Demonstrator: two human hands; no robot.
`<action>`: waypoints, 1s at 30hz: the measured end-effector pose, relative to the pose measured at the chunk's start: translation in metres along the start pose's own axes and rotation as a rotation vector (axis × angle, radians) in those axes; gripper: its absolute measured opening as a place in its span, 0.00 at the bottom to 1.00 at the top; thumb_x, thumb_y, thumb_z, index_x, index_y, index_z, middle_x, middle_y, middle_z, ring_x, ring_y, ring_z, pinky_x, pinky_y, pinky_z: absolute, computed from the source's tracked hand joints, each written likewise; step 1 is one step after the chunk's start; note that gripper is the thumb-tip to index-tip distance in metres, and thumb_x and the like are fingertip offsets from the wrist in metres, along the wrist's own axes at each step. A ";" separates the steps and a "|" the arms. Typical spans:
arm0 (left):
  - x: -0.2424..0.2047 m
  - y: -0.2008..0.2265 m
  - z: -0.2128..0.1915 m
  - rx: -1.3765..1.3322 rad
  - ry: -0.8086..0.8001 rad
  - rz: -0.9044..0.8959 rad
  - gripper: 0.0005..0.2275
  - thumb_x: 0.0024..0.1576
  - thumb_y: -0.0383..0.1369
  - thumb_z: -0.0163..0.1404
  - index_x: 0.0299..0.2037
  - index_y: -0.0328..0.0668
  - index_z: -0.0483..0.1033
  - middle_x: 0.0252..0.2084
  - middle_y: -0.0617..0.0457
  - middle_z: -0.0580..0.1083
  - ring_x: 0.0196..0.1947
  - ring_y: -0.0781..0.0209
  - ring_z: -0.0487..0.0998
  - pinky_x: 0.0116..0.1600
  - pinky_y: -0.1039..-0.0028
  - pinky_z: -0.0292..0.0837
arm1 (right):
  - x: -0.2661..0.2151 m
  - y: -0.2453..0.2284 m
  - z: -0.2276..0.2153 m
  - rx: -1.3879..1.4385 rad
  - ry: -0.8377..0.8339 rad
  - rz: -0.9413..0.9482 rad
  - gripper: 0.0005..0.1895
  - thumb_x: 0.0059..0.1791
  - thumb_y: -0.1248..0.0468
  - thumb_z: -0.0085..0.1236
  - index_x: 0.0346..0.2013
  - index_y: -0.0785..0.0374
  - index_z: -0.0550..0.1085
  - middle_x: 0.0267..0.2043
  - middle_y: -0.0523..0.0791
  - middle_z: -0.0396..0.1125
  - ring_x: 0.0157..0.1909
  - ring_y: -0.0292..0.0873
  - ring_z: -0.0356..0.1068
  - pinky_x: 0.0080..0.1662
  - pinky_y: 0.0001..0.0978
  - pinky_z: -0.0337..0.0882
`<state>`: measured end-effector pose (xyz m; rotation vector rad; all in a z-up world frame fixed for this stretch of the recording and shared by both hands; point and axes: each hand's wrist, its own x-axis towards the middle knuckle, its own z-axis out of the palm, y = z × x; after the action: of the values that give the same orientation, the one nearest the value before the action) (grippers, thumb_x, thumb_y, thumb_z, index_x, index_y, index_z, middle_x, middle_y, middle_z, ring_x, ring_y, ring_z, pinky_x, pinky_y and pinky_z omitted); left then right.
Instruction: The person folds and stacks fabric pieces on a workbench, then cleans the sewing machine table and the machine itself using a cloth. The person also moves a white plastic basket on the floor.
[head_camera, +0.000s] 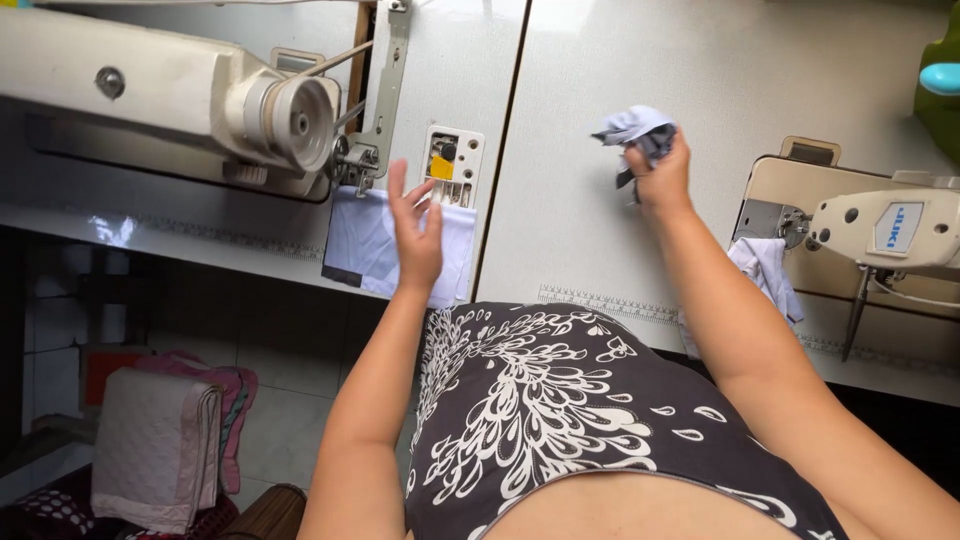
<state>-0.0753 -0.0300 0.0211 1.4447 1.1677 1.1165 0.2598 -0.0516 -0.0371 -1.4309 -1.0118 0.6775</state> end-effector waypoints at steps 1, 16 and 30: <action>-0.011 0.002 -0.015 0.013 0.055 0.008 0.33 0.59 0.23 0.40 0.71 0.58 0.38 0.71 0.58 0.48 0.59 0.63 0.67 0.59 0.74 0.63 | -0.002 -0.014 -0.003 0.076 0.040 0.048 0.17 0.44 0.66 0.65 0.41 0.62 0.65 0.35 0.42 0.63 0.38 0.37 0.64 0.42 0.32 0.70; -0.059 -0.013 -0.118 0.027 0.176 0.092 0.33 0.55 0.18 0.42 0.70 0.45 0.41 0.71 0.50 0.48 0.56 0.58 0.68 0.58 0.75 0.65 | -0.041 -0.179 0.135 0.348 -0.201 0.049 0.11 0.46 0.66 0.58 0.28 0.64 0.64 0.19 0.48 0.60 0.20 0.39 0.61 0.26 0.29 0.65; -0.122 -0.024 -0.472 0.197 0.480 0.012 0.31 0.54 0.20 0.43 0.69 0.41 0.45 0.70 0.47 0.49 0.55 0.53 0.70 0.57 0.68 0.67 | -0.138 -0.253 0.509 0.182 -0.584 0.068 0.07 0.46 0.67 0.56 0.28 0.69 0.69 0.24 0.51 0.60 0.28 0.43 0.61 0.37 0.35 0.67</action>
<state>-0.5586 -0.0919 0.0558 1.3678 1.6418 1.4382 -0.2943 0.0489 0.1214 -1.1304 -1.3096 1.2495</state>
